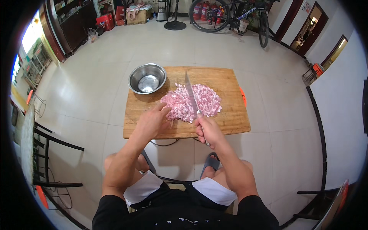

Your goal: The person uses a cleaver to repeatedly chop and mince a pile of raw meat on a wooden cutting board. They gather the meat into a central pile and continue chopping it into a finer consistency throughout the clip.

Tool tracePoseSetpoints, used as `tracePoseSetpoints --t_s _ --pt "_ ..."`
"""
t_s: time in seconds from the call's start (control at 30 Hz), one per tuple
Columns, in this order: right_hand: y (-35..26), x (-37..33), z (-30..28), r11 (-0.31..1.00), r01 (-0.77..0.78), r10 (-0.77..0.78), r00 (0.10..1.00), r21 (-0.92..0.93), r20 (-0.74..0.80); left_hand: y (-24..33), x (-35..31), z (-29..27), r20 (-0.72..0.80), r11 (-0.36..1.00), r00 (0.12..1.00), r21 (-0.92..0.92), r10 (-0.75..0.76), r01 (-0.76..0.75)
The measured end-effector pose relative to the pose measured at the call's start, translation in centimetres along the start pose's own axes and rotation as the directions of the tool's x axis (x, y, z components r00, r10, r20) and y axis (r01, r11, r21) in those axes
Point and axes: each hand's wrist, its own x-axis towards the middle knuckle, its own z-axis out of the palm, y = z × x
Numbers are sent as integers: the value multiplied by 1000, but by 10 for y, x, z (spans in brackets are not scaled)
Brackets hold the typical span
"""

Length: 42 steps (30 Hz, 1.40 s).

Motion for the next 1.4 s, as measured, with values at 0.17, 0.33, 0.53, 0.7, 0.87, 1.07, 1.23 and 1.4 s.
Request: tracePoseSetpoints --t_s 0.17,0.33,0.53,0.7,0.87,1.07,1.23,1.4 --pt "-2 -16 -6 968 225 -229 973 114 24 -8 7 19 -23 1000 1000 21 18 -17" --pt "16 14 -5 986 -149 152 988 73 -32 -12 25 28 -12 997 997 -1 75 -75" --pt "-3 -5 -4 996 60 -60 998 64 2 -18 24 34 -2 996 996 9 94 -94" --pt "4 -7 3 978 193 -196 980 85 23 -25 19 30 -9 991 992 50 128 -128" --pt "14 21 2 994 -107 107 993 -1 42 -24 21 20 -59 988 986 23 156 -155" --pt "-8 -3 8 983 178 -178 984 47 -6 -24 24 27 -163 984 972 -23 169 -176" --pt "21 9 2 997 78 -78 997 7 -18 -15 28 18 -69 989 989 -58 133 -137" --pt "12 8 4 995 -96 97 995 -12 24 -25 19 22 -69 987 985 -35 157 -160"
